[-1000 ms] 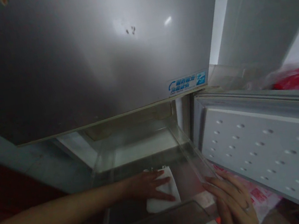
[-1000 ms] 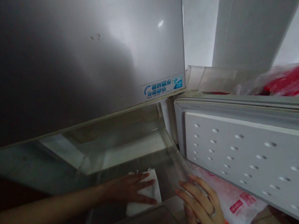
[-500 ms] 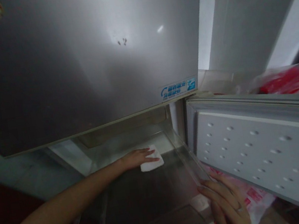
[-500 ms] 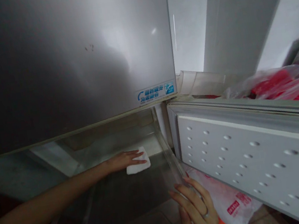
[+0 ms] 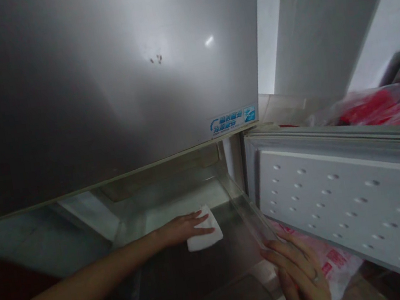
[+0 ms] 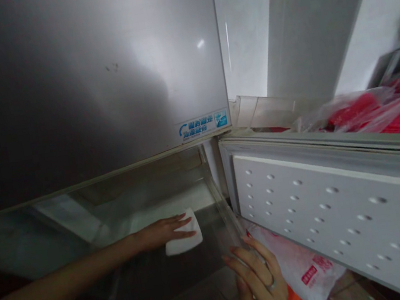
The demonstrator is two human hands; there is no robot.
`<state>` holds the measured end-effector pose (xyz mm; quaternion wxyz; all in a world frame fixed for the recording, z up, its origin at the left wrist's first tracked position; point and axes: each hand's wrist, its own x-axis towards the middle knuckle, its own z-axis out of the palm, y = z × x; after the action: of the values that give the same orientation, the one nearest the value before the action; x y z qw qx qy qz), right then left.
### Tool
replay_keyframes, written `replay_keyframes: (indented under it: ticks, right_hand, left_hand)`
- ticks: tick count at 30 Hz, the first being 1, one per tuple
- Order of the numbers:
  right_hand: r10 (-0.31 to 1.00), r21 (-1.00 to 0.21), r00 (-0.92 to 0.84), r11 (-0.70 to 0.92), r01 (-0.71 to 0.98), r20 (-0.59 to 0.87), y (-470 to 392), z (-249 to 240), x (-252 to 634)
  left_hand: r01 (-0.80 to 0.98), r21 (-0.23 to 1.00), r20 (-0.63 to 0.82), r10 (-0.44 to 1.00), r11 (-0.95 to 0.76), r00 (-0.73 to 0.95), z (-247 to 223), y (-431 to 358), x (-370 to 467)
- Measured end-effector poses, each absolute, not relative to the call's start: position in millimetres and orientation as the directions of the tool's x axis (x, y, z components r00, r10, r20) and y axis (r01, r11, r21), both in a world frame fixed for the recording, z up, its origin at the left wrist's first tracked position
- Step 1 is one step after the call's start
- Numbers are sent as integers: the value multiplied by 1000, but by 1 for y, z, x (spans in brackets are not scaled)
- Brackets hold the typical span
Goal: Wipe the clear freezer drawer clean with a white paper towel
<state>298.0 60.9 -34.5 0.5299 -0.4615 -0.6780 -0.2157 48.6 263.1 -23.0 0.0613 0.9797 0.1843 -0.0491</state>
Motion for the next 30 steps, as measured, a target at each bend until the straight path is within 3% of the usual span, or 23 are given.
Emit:
replay_keyframes:
  ticks: [5, 10, 18, 25, 30]
  right_hand:
    - [402, -210, -14, 506, 836, 915, 59, -35, 298]
    - [428, -207, -23, 483, 851, 904, 57, -38, 302]
    - [437, -217, -19, 483, 848, 899, 56, -44, 303]
    - [410, -197, -13, 466, 862, 912, 59, -41, 302]
    - [408, -199, -10, 466, 862, 913, 58, -42, 302]
  left_hand:
    - [27, -25, -191, 31, -999, 981, -36, 213, 39]
    - [-29, -54, -124, -22, -998, 992, -35, 204, 39]
    - [152, -7, -175, 151, -988, 973, -40, 293, 42]
    - [486, -29, -223, 480, -873, 849, -33, 348, 60]
    - [493, -27, -217, 487, -870, 846, -34, 340, 59]
